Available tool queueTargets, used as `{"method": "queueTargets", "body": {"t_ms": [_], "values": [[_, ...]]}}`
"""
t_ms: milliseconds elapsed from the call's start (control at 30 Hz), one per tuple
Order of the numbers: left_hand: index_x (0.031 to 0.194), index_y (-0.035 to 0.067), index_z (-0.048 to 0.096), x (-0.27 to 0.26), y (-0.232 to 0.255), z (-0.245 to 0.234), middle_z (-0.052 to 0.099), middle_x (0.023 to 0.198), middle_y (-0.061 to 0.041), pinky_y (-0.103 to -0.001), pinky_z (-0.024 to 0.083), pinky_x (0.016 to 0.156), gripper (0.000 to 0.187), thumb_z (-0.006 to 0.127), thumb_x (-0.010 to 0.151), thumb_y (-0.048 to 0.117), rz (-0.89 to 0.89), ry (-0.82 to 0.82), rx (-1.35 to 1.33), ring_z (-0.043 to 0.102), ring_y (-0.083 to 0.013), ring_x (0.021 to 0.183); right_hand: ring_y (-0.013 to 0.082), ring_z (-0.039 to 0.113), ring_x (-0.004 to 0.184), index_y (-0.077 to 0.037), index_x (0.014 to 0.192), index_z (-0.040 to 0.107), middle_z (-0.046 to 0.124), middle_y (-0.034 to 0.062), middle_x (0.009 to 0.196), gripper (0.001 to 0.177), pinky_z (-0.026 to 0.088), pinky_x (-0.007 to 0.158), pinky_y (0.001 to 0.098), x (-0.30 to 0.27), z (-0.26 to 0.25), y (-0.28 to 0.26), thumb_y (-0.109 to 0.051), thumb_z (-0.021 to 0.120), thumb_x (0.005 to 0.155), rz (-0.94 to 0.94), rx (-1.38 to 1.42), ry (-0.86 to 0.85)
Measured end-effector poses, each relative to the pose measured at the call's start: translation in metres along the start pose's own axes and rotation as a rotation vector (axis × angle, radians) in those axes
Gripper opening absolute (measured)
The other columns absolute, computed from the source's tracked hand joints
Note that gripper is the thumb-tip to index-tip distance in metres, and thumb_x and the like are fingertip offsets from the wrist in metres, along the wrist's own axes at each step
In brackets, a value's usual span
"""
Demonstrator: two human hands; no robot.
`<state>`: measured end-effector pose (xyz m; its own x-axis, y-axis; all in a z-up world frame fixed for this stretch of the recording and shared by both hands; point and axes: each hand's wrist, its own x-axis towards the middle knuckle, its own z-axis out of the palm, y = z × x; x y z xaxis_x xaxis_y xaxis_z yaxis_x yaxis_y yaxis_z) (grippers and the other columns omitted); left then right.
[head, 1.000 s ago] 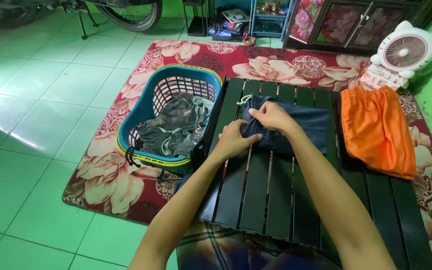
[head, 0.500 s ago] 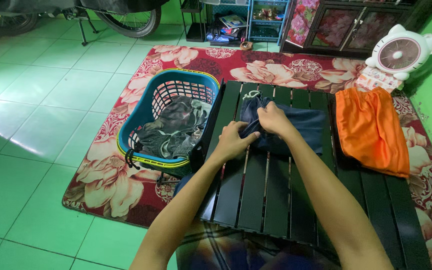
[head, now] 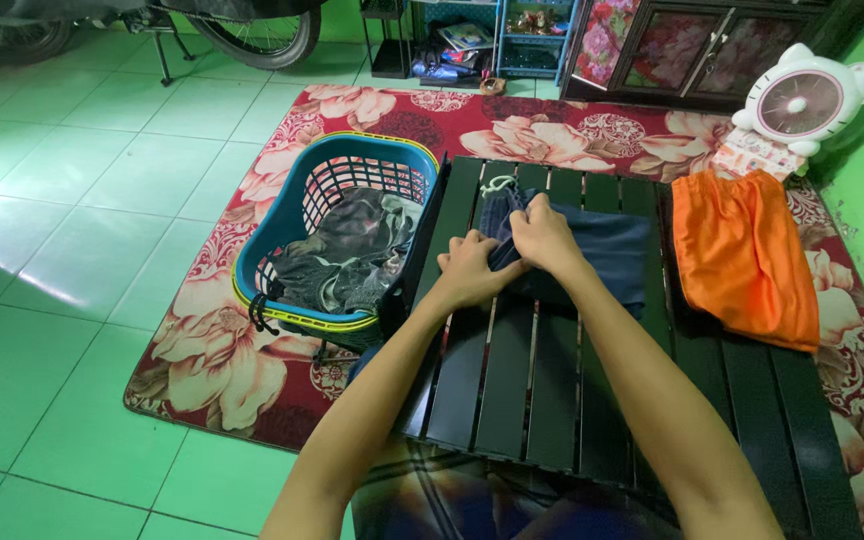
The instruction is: The person folds three pairs of shorts one by one on a slatted table. They take an orange pair from a basket, fold it, then fold a dark blue pair and place it on top, followed by a black and white patterned pair.
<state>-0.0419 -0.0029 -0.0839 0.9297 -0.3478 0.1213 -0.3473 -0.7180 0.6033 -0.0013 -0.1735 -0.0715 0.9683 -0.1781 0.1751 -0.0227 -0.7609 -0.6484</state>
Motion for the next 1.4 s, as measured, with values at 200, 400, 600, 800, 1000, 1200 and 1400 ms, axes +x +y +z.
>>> {"method": "queueTargets", "body": {"t_ms": [200, 400, 600, 800, 1000, 1200, 1400], "values": [[0.12, 0.005, 0.073, 0.017, -0.007, 0.017, 0.056, 0.131, -0.013, -0.052, 0.033, 0.102, 0.079, 0.071, 0.076, 0.07, -0.056, 0.123, -0.083, 0.044, -0.0352, 0.123, 0.0435, 0.069, 0.1, -0.005, 0.099, 0.069, 0.073, 0.0237, 0.098, 0.041, 0.052, 0.087, 0.049, -0.005, -0.005, -0.007, -0.042, 0.053, 0.101, 0.005, 0.063, -0.081], [0.109, 0.007, 0.075, 0.001, 0.007, 0.018, 0.06, 0.126, -0.012, -0.056, 0.033, 0.099, 0.052, 0.069, 0.089, 0.054, -0.225, 0.287, -0.123, 0.047, -0.0353, 0.124, 0.0318, 0.075, 0.092, -0.009, 0.103, 0.074, 0.076, 0.0163, 0.096, 0.028, 0.057, 0.083, 0.041, -0.004, -0.002, 0.021, -0.031, 0.065, 0.09, -0.183, 0.074, -0.119], [0.118, 0.008, 0.054, -0.017, 0.021, 0.003, 0.067, 0.113, -0.011, -0.056, 0.035, 0.093, 0.046, 0.062, 0.099, 0.049, -0.267, 0.267, -0.081, 0.06, -0.0318, 0.111, 0.0336, 0.07, 0.097, -0.01, 0.108, 0.073, 0.071, 0.0165, 0.099, 0.029, 0.055, 0.084, 0.0443, -0.027, -0.009, 0.008, -0.035, 0.07, 0.093, -0.156, -0.086, -0.085], [0.132, 0.005, 0.056, -0.033, 0.029, 0.004, 0.06, 0.135, -0.015, -0.052, 0.04, 0.099, 0.038, 0.055, 0.101, 0.028, 0.268, 0.577, 0.26, 0.054, -0.0314, 0.13, 0.0331, 0.064, 0.116, -0.017, 0.127, 0.066, 0.066, 0.0114, 0.126, 0.035, 0.048, 0.095, 0.0535, -0.034, -0.018, -0.013, -0.031, 0.065, 0.095, -0.372, -0.295, 0.016], [0.152, -0.007, 0.038, -0.046, 0.025, 0.015, 0.045, 0.154, -0.024, -0.059, 0.024, 0.118, 0.07, 0.05, 0.099, 0.036, 0.2, 0.386, 0.287, 0.039, -0.0355, 0.147, 0.0355, 0.027, 0.151, -0.029, 0.15, 0.046, 0.034, 0.0061, 0.164, 0.051, 0.017, 0.113, 0.0716, -0.018, -0.011, -0.011, -0.044, 0.046, 0.101, -0.356, -0.333, -0.203], [0.15, -0.012, 0.034, -0.045, 0.022, 0.027, 0.039, 0.156, -0.032, -0.062, 0.017, 0.12, 0.074, 0.05, 0.098, 0.037, 0.141, 0.366, 0.33, 0.033, -0.0409, 0.149, 0.0357, 0.012, 0.156, -0.045, 0.159, 0.026, 0.015, 0.0022, 0.171, 0.062, 0.0, 0.117, 0.0731, -0.007, -0.004, -0.008, -0.059, 0.031, 0.099, -0.176, -0.391, -0.301], [0.148, -0.01, 0.04, -0.046, 0.027, 0.022, 0.042, 0.153, -0.032, -0.061, 0.02, 0.119, 0.071, 0.053, 0.096, 0.037, 0.11, 0.39, 0.313, 0.038, -0.0454, 0.144, 0.0373, 0.03, 0.153, -0.031, 0.154, 0.045, 0.032, 0.0124, 0.164, 0.052, 0.021, 0.122, 0.057, 0.012, 0.0, 0.021, -0.043, 0.047, 0.103, -0.33, 0.007, -0.225]]}}
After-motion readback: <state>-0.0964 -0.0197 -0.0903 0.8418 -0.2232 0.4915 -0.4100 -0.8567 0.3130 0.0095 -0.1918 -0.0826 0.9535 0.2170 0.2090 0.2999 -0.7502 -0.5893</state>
